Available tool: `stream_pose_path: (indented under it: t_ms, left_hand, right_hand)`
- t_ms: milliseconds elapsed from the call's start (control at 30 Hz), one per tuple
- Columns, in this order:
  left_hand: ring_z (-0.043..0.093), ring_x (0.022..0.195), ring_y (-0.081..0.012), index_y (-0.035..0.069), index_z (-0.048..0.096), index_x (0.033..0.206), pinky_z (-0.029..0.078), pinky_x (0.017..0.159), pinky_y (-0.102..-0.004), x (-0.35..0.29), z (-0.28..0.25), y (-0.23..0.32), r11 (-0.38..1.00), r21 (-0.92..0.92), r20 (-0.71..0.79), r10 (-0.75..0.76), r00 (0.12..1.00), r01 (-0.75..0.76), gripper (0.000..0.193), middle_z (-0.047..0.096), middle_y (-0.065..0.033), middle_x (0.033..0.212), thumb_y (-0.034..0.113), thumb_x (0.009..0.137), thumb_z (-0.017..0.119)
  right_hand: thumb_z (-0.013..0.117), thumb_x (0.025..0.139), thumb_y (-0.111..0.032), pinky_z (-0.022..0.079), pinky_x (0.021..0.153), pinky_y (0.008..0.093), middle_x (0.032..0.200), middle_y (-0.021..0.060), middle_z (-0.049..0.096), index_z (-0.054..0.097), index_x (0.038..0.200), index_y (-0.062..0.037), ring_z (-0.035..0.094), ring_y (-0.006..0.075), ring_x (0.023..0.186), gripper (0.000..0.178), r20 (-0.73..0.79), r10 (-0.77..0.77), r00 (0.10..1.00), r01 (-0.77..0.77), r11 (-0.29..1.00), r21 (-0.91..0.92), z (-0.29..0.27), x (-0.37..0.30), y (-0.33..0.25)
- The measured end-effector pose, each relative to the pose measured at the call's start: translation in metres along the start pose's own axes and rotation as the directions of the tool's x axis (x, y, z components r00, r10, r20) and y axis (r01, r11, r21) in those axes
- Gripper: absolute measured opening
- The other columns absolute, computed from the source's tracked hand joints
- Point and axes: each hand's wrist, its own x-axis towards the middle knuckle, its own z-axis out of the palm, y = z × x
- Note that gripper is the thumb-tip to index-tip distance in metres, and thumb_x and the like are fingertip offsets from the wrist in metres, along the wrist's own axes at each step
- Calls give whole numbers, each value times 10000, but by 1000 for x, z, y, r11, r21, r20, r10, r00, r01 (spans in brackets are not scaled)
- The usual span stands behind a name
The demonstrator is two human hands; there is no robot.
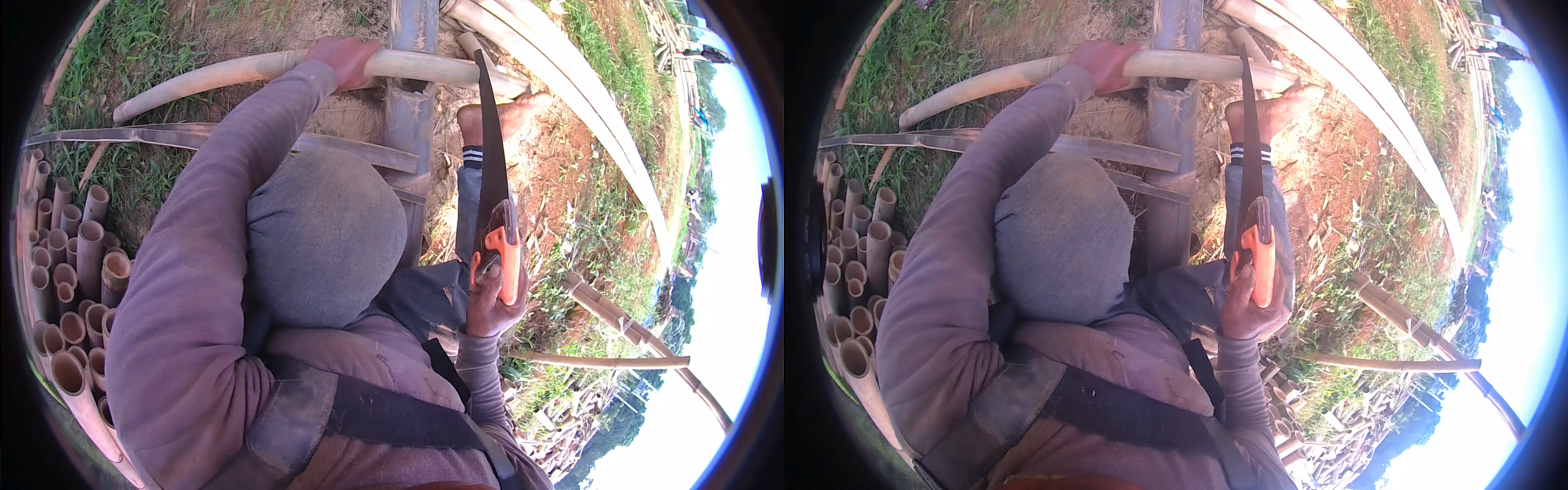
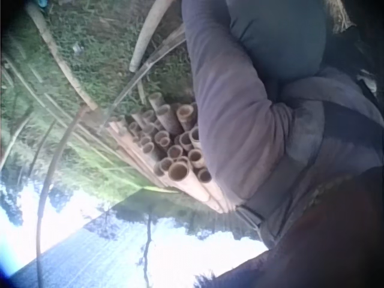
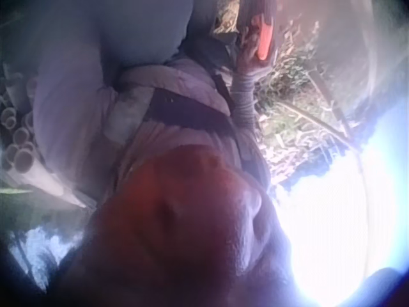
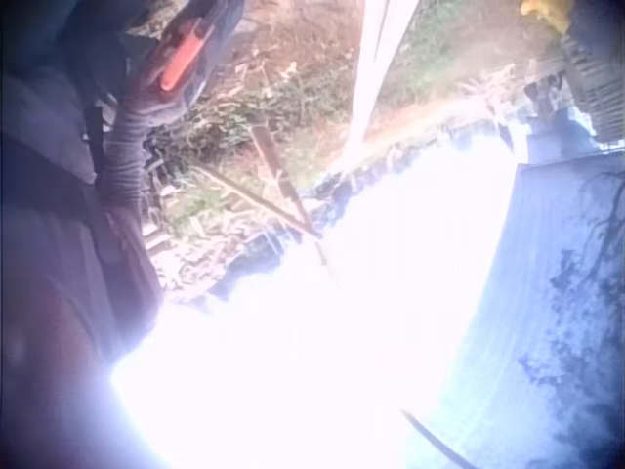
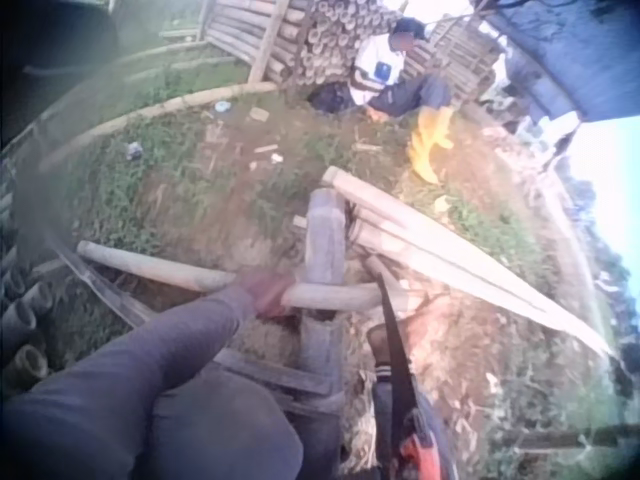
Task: The person sits on the ground and uses a hand saw to cut long bamboo poles into shorter sections. The person repeatedly positions the bamboo, saws through it, and places the cut pieces aside.
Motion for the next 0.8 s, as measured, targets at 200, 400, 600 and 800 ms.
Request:
stream_pose_path:
  t_ms: [200, 400, 600, 800]
  left_hand:
    - [749, 1047, -360, 162, 635, 1278, 595, 891, -500, 1, -12, 13, 1000, 12, 9, 22, 1000, -22, 470, 774, -136, 1087, 335, 867, 787]
    - [748, 1049, -364, 174, 642, 1274, 592, 899, -510, -6, -7, 1, 999, -46, -20, 6, 1000, -7, 449, 774, -130, 1099, 323, 873, 775]
    - [741, 1036, -379, 161, 611, 1309, 591, 899, -517, -2, -4, 4, 999, -34, 14, -10, 1000, 11, 510, 768, -139, 1082, 305, 850, 779]
    - [740, 1032, -381, 163, 610, 1305, 589, 898, -518, -1, -10, 12, 999, -42, 0, 33, 999, -33, 503, 767, -146, 1080, 299, 852, 781]
  right_hand:
    - [723, 1021, -130, 553, 716, 316, 954, 110, 746, 680, 1179, 70, 673, 131, 803, 258, 96, 49, 994, -29, 979, -202, 94, 144, 20]
    - [684, 1034, -100, 584, 750, 288, 1105, 143, 726, 639, 1262, 91, 701, 145, 907, 301, 91, 91, 992, -76, 984, -159, 29, 56, 5]
    - [663, 1066, -112, 578, 651, 248, 1038, 113, 715, 622, 1319, 66, 697, 135, 835, 312, 82, -77, 994, 93, 970, -225, 18, 35, 6]
    - [727, 1030, -170, 448, 512, 236, 749, 0, 651, 684, 1117, 28, 570, 50, 590, 221, 105, -59, 993, 73, 988, -138, 97, 152, 43]
